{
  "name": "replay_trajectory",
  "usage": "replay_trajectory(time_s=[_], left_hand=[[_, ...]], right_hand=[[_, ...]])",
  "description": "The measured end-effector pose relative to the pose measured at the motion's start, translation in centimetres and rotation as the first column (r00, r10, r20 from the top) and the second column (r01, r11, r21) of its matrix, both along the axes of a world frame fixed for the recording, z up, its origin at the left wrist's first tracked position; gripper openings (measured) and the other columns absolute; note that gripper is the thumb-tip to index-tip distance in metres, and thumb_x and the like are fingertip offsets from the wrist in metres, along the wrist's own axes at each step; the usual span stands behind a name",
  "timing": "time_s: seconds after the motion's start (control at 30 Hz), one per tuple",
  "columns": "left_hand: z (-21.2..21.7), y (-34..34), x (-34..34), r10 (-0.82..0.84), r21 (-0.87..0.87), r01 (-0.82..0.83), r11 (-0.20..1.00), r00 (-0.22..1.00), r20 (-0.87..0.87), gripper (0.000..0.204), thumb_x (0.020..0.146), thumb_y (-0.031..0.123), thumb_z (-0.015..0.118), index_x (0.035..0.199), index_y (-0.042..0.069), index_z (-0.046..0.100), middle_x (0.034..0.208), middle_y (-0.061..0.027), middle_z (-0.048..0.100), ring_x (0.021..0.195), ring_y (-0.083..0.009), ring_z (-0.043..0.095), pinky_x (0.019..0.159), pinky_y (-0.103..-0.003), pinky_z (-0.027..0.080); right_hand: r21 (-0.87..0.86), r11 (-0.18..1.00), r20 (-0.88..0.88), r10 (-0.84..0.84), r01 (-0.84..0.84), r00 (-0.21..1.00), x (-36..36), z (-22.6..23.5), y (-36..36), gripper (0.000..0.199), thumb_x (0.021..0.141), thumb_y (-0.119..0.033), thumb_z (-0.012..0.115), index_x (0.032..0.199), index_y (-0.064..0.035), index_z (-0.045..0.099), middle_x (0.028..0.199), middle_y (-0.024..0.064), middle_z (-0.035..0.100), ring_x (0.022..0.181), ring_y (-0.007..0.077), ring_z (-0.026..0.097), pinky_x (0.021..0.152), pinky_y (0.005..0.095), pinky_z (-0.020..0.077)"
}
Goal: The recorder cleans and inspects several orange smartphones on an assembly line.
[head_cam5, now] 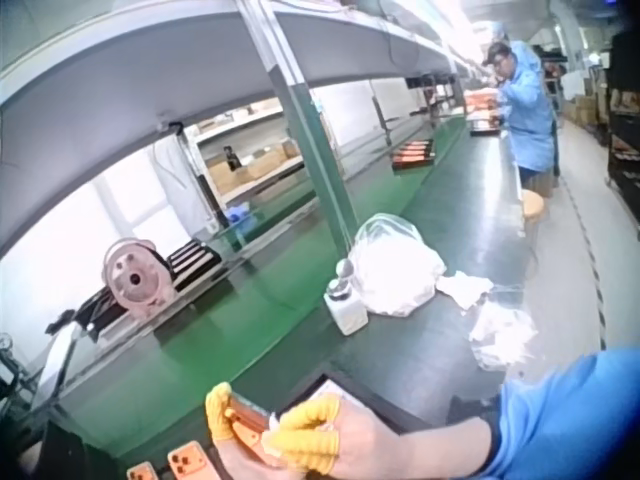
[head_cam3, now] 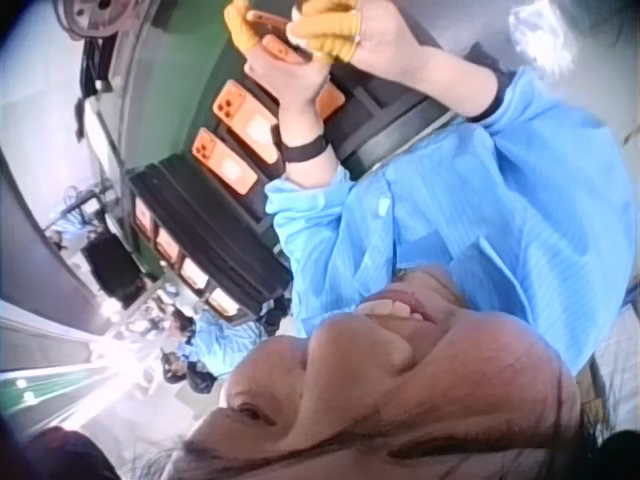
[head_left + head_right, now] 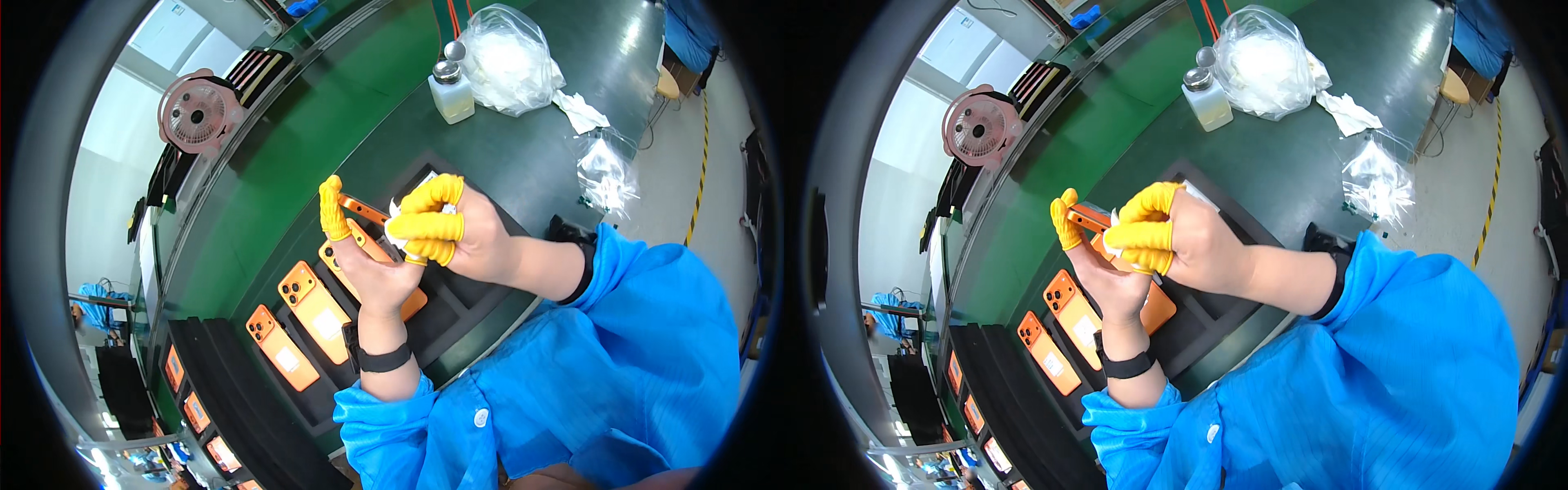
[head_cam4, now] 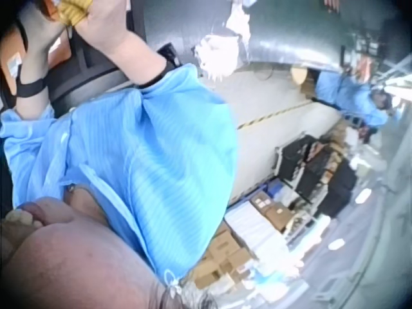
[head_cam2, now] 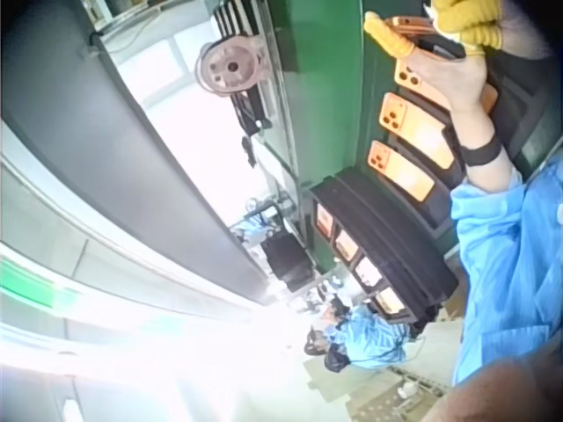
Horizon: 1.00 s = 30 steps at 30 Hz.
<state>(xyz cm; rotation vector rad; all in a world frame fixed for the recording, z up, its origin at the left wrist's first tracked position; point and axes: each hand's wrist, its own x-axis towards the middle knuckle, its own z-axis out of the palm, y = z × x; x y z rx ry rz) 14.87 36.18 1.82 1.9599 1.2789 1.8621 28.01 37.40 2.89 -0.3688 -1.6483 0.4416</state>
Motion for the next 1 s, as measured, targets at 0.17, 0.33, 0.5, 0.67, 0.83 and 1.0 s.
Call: replay_trajectory(time_s=[0.17, 0.33, 0.5, 0.67, 0.83, 1.0], left_hand=[[0.4, -0.4, -0.1, -0.012, -0.011, 0.013, 1.000, 0.999, 0.037, 0.080, 0.056, 0.018, 0.073, 0.123, -0.004, 0.036, 0.125, -0.0193, 0.040, 0.119, -0.0315, 0.037, 0.098, -0.038, 0.028], [0.9, -0.8, 0.6, 0.011, -0.022, -0.014, 1.000, 0.990, -0.142, 0.076, 0.055, 0.013, 0.072, 0.121, -0.003, 0.038, 0.122, -0.0201, 0.042, 0.116, -0.0349, 0.039, 0.095, -0.039, 0.033], [1.3, -0.9, 0.3, 0.011, -0.137, 0.021, 0.990, 0.973, 0.231, 0.082, 0.053, 0.017, 0.076, 0.122, -0.003, 0.037, 0.120, -0.0167, 0.046, 0.107, -0.0276, 0.049, 0.092, -0.034, 0.037], [0.9, 0.0, 0.1, 0.070, 0.043, -0.068, 0.997, 0.997, -0.045, 0.084, 0.053, 0.017, 0.076, 0.123, -0.004, 0.036, 0.120, -0.0161, 0.047, 0.109, -0.0251, 0.048, 0.092, -0.032, 0.037], [0.7, -1.0, 0.3, -0.033, -0.166, 0.052, 0.985, 0.993, 0.116, 0.081, 0.053, 0.014, 0.075, 0.122, -0.004, 0.037, 0.121, -0.0172, 0.045, 0.111, -0.0281, 0.046, 0.092, -0.034, 0.037], [0.8, -0.7, 0.2, 0.076, -0.010, -0.079, 0.997, 0.983, -0.170, 0.082, 0.053, 0.017, 0.077, 0.121, -0.005, 0.038, 0.121, -0.0186, 0.044, 0.111, -0.0314, 0.046, 0.092, -0.035, 0.037]], right_hand=[[-0.059, 0.997, 0.012, -0.050, 0.051, 0.999, -0.8, 0.0, -0.4, 0.022, 0.066, -0.008, 0.069, 0.087, -0.0084, 0.065, 0.082, 0.0085, 0.057, 0.075, 0.0215, 0.057, 0.062, 0.0294, 0.0473], [-0.064, 0.993, 0.029, -0.093, 0.095, 0.995, -1.4, 2.6, 1.3, 0.021, 0.068, -0.005, 0.069, 0.089, -0.0082, 0.065, 0.082, 0.0077, 0.054, 0.071, 0.0196, 0.054, 0.060, 0.0275, 0.0453], [-0.130, 0.991, 0.047, -0.022, 0.027, 0.999, -1.4, 1.7, -0.1, 0.018, 0.067, -0.008, 0.070, 0.084, -0.0090, 0.066, 0.079, 0.0082, 0.055, 0.069, 0.0200, 0.056, 0.059, 0.0276, 0.0464], [-0.162, 0.986, 0.018, -0.023, 0.026, 1.000, 0.6, -0.6, -0.9, 0.018, 0.066, -0.005, 0.070, 0.083, -0.0099, 0.066, 0.079, 0.0084, 0.056, 0.066, 0.0191, 0.057, 0.057, 0.0273, 0.0471], [-0.165, 0.986, 0.061, -0.019, 0.029, 0.998, -1.0, 1.6, 0.2, 0.021, 0.066, -0.001, 0.069, 0.087, -0.0060, 0.065, 0.079, 0.0076, 0.054, 0.070, 0.0185, 0.055, 0.061, 0.0268, 0.0450], [-0.145, 0.989, 0.010, -0.027, 0.028, 1.000, -1.4, 2.5, 1.0, 0.020, 0.066, -0.002, 0.069, 0.084, -0.0061, 0.065, 0.079, 0.0077, 0.054, 0.069, 0.0193, 0.055, 0.059, 0.0263, 0.0448]])
